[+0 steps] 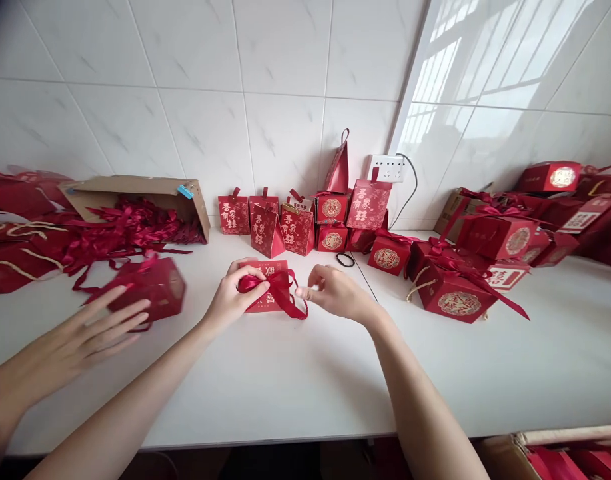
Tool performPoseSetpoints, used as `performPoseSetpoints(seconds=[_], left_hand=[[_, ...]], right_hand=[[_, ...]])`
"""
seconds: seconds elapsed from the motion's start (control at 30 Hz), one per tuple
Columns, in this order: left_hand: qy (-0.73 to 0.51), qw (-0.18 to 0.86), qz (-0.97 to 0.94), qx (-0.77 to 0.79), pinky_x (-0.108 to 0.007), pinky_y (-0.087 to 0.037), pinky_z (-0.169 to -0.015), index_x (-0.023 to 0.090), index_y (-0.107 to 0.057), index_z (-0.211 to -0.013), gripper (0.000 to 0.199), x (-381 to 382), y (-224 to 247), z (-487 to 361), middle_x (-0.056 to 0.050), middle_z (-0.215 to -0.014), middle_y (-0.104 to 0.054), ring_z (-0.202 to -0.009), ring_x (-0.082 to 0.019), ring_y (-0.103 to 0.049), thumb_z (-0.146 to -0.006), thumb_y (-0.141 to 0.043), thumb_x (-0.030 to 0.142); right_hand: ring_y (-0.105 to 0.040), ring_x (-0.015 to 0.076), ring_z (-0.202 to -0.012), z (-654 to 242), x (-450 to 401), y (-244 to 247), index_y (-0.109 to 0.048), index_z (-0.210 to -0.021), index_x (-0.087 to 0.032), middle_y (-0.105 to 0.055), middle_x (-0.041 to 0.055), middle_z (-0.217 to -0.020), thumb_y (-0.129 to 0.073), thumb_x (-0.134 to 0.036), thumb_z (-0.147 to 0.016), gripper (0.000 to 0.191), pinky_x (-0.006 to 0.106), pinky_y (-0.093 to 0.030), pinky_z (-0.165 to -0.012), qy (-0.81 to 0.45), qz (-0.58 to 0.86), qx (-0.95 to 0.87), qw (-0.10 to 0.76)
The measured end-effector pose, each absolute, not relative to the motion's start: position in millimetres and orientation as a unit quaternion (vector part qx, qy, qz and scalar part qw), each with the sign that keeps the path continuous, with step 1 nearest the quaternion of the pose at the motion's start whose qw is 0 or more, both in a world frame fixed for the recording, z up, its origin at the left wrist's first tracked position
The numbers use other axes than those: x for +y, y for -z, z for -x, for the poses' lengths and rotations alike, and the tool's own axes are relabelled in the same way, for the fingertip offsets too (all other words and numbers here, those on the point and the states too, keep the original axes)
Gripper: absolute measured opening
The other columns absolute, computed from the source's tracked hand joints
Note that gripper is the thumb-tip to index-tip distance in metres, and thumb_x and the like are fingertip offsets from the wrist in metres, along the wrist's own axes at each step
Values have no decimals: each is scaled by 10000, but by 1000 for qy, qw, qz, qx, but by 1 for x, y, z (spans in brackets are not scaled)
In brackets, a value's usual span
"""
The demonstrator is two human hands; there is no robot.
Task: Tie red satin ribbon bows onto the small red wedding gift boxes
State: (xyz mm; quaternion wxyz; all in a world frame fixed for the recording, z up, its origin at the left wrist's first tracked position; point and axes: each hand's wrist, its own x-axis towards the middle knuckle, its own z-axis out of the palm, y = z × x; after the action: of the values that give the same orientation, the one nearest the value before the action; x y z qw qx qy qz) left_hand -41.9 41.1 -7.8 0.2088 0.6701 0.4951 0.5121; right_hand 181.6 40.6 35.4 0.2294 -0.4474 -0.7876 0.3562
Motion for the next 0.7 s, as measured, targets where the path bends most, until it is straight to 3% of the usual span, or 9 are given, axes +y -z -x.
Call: performPoseSetpoints(seconds=[0.1,0.17,0.3,0.43,0.7], left_hand=[[-525,196,-662,498,-356,-411,-994,218,-622,-743,55,38,12,34,-44,-1020,-505,-1094,-216,-518,-737,-642,269],[-546,158,-650,504,-359,-413,-990,215,-615,-733,55,35,15,27,-46,-994,-495,-1091,-218,-507,-739,-646,260],[-569,103,-636,511,-376,-390,-1009,213,-623,-711,60,29,17,21,-50,-1010,-475,-1121,-233,-476,-723,-662,256],[-530,173,-639,530,-411,-389,-987,222,-653,-726,96,31,7,28,-38,-964,-498,-1052,-238,-507,-683,-699,296],[-521,172,-634,545,-416,-381,-996,207,-633,-682,107,28,3,28,-39,-967,-487,-1066,-238,-492,-650,-718,264]], right_hand=[[-431,74,-377,-168,22,-37,-584,-730,-176,-429,-46,-505,-486,-748,-730,580,200,-323,-347,-511,392,-763,64],[-500,82,-374,-149,11,-24,-567,-758,-170,-518,-28,-546,-527,-722,-728,554,196,-384,-344,-556,380,-739,20],[-582,104,-412,-111,6,13,-568,-892,-162,-598,-5,-626,-579,-651,-751,509,195,-451,-354,-621,365,-675,158],[-591,93,-420,-96,11,32,-574,-843,-149,-609,-7,-611,-581,-645,-746,505,179,-465,-358,-645,358,-629,247],[-571,73,-395,-91,2,36,-610,-773,-123,-646,11,-634,-606,-529,-783,406,173,-443,-366,-644,356,-608,299]])
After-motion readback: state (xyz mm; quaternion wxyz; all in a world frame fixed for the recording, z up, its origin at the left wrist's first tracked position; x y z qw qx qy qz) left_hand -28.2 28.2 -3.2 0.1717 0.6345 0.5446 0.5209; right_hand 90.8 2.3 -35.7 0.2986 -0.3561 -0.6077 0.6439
